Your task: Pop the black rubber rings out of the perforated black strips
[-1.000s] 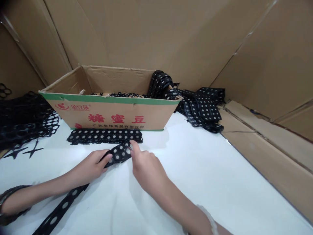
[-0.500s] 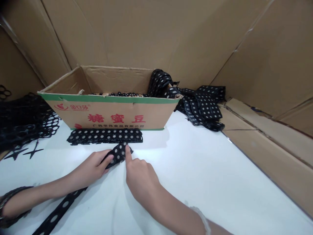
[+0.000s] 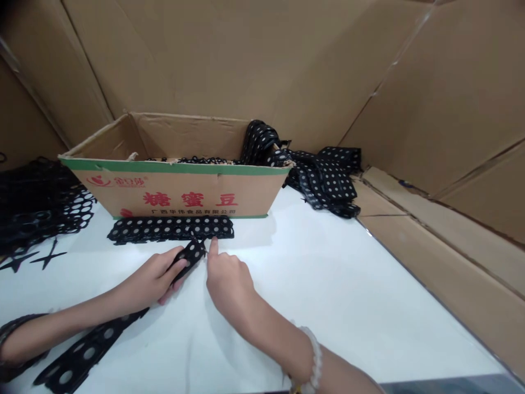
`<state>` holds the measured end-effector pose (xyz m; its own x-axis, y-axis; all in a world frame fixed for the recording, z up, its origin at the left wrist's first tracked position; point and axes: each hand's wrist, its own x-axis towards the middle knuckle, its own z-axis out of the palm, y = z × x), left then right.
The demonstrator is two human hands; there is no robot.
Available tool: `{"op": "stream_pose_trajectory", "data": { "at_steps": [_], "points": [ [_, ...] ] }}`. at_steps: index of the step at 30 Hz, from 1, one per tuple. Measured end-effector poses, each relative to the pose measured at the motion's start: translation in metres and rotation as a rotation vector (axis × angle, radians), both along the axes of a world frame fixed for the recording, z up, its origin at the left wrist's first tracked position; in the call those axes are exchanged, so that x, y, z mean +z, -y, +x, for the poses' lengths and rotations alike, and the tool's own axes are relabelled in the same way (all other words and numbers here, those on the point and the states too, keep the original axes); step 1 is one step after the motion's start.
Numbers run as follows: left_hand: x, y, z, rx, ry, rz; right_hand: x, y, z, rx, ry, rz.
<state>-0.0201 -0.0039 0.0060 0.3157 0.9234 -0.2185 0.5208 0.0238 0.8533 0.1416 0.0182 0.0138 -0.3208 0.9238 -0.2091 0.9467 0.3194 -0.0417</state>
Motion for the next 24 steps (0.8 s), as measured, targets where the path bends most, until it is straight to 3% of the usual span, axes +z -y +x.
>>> {"op": "stream_pose_trajectory", "data": {
  "at_steps": [5, 10, 19, 24],
  "points": [
    [-0.005, -0.004, 0.001, 0.091, 0.129, -0.120, 0.013, -0.009, 0.012, -0.127, -0.071, 0.008],
    [-0.004, -0.004, 0.003, 0.119, 0.257, -0.206, 0.009, 0.008, 0.004, 0.066, -0.077, 0.091],
    [-0.005, -0.003, 0.004, 0.106, 0.267, -0.181, -0.005, 0.015, -0.006, 0.153, -0.041, 0.143],
    [-0.002, 0.002, 0.004, 0.063, 0.084, -0.015, 0.001, 0.017, -0.019, 0.099, 0.012, 0.061]
  ]
}}
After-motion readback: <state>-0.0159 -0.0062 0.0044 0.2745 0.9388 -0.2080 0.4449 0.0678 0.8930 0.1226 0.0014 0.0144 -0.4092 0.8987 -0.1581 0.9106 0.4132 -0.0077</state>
